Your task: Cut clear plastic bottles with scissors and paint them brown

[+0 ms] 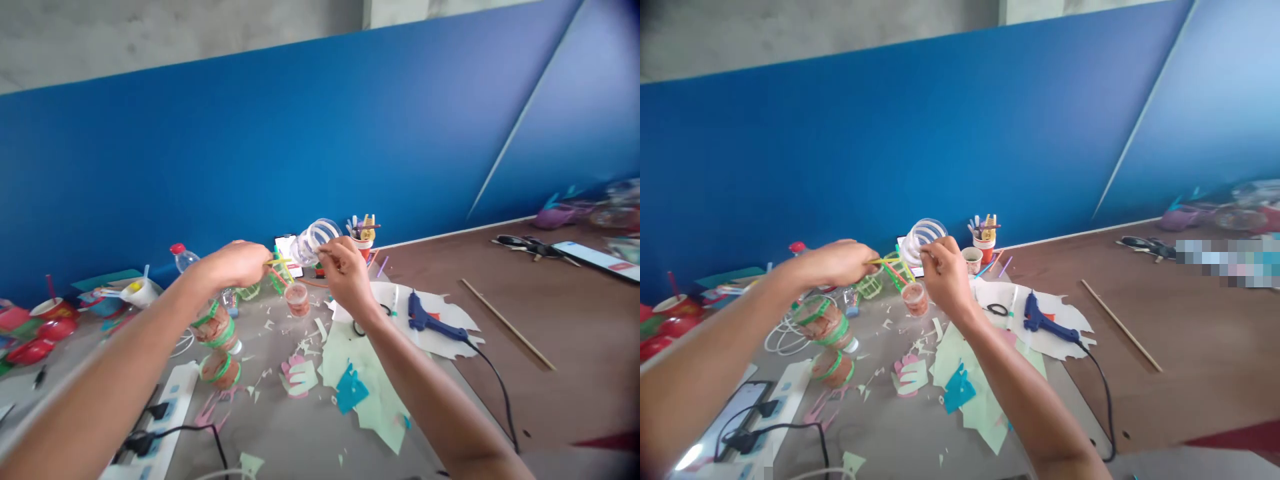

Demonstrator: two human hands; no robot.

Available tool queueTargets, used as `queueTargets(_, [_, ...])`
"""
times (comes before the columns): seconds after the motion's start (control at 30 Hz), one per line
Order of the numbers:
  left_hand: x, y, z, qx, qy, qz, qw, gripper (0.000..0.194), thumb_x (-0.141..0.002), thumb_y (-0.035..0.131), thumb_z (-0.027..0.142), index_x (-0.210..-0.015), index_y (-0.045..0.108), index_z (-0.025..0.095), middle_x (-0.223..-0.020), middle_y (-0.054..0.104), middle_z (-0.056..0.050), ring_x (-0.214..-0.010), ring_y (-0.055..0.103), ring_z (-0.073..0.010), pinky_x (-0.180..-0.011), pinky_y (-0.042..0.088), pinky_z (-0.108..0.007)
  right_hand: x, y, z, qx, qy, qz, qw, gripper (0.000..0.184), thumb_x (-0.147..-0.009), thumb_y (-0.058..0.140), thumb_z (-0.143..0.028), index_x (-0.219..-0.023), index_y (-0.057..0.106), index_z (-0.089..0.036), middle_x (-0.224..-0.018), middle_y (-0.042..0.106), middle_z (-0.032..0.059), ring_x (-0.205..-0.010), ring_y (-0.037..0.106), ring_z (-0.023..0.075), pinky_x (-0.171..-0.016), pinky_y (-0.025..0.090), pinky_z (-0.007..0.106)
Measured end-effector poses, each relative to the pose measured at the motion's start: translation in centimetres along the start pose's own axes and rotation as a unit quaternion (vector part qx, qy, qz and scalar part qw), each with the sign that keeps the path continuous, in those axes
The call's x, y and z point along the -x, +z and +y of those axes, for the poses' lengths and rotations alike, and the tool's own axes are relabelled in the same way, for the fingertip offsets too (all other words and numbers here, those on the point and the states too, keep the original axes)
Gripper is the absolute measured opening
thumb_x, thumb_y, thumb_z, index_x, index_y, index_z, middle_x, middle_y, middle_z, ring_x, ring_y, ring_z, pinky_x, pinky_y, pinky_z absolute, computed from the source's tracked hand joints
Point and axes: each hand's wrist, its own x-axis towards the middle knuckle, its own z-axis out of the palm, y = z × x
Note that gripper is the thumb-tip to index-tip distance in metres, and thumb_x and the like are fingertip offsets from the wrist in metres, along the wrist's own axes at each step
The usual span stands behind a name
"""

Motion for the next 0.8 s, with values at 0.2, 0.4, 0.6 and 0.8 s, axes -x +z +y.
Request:
queueTargets(0.2, [3.0,1.7,5.3,0.668,0.108,0.305,0.670,0.024,-0.087,0.048,0.043,-0.082,0.059,0.022,-0.051,0.038,0.005,-0.055,0.051,-0.0140,-0.077,0.049,-0.039,1.8,-2.9,3.0,0.030,0.069,0.075,0.994,0.019,-0.082,0.048,-0.015,-0.084,0.067,-0.018,-0.086,0.056,0.0055,-0.083,0.055,0.0182,-0.078,0.046,0.033])
queueTargets(0.4, [5.6,13.0,13.3,0.848,0.038,0.265,0.457,0.030,-0.073,0.071,0.048,-0.076,0.062,0.019,-0.063,0.055,0.002,-0.063,0.054,-0.0111,-0.066,0.050,-0.024,7.0,-2.7,3.4,0.000,0.039,-0.163,0.986,0.024,-0.075,0.047,-0.005,-0.081,0.067,-0.016,-0.082,0.060,0.0051,-0.083,0.058,0.0179,-0.078,0.048,0.032])
queueTargets(0.6, [6.1,19.3,13.6,0.897,-0.057,0.193,0.393,0.032,-0.064,0.078,0.047,-0.075,0.064,0.020,-0.060,0.057,0.003,-0.063,0.058,-0.0125,-0.062,0.051,-0.024,9.9,-3.3,4.5,-0.021,0.203,-0.282,0.937,0.027,-0.068,0.048,-0.001,-0.079,0.068,-0.016,-0.085,0.065,0.0028,-0.076,0.061,0.0143,-0.068,0.047,0.024])
queueTargets(0.8, [6.5,19.1,12.3,0.904,-0.029,0.107,0.414,0.033,-0.066,0.077,0.045,-0.081,0.065,0.017,-0.065,0.060,0.000,-0.065,0.060,-0.0141,-0.058,0.051,-0.026,10.0,-2.9,5.2,-0.095,0.381,-0.351,0.850,0.023,-0.075,0.045,-0.006,-0.082,0.064,-0.017,-0.064,0.060,-0.0016,-0.057,0.060,0.0101,-0.052,0.047,0.019])
